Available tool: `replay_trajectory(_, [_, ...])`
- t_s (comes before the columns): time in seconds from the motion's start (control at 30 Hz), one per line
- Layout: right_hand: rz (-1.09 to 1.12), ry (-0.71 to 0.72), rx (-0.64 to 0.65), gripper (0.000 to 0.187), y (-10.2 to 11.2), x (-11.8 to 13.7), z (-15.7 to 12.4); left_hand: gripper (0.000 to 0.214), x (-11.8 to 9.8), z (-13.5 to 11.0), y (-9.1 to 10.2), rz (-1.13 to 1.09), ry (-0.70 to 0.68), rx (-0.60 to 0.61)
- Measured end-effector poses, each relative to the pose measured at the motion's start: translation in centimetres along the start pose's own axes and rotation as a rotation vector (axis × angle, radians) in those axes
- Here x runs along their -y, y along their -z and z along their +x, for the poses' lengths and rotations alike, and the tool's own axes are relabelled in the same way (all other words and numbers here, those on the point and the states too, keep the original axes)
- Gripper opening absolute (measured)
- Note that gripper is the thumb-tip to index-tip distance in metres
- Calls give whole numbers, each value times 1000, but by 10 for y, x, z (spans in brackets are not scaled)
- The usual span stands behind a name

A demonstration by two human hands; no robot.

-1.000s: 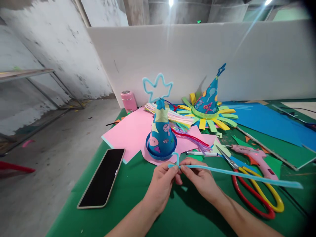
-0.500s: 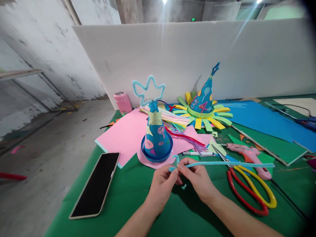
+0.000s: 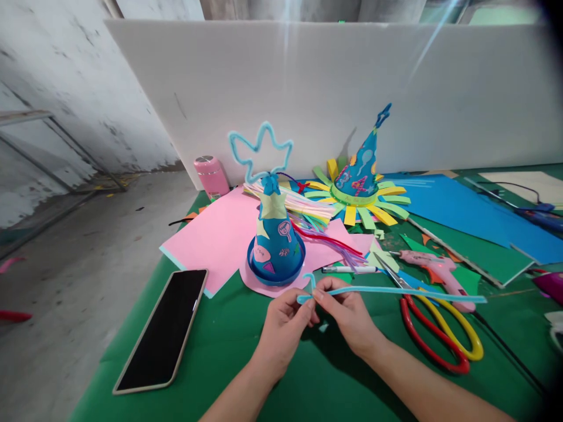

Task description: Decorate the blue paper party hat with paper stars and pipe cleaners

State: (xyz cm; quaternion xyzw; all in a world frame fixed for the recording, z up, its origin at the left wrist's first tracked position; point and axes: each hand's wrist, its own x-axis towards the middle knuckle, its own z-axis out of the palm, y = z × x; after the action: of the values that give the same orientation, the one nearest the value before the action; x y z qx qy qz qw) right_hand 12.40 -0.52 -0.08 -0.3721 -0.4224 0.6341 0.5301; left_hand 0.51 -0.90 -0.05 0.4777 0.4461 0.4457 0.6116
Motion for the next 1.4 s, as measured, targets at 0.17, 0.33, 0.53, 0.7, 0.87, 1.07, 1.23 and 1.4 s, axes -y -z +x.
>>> replay_trajectory(0.17, [-33,-18,-23,19,3,1,-1,12,0,0,4,217,-141,-9])
replay_trajectory(0.33, [-69,-40,-39,21,6,3,-2,13,0,0,9,508,-380,37])
replay_trajectory(0.53, [-100,-54,-83,22,8,0,-4,14,-1,1,12,742,-595,47])
replay_trajectory(0.7, [-95,-40,-97,23,9,-2,-6,15,-4,1,13,747,-599,55])
replay_trajectory(0.87, [-40,-29,-117,21,7,-4,-7,17,-7,0,13,698,-513,73])
replay_trajectory(1.07, [25,-11,-112,20,4,-5,-9,20,-11,0,13,585,-382,112])
replay_trajectory(1.23, [94,9,-72,19,1,-5,-9,24,-11,-1,12,451,-229,107])
replay_trajectory(1.4, [122,-15,-79,19,-1,-6,-7,11,-7,-2,1,11,52,49])
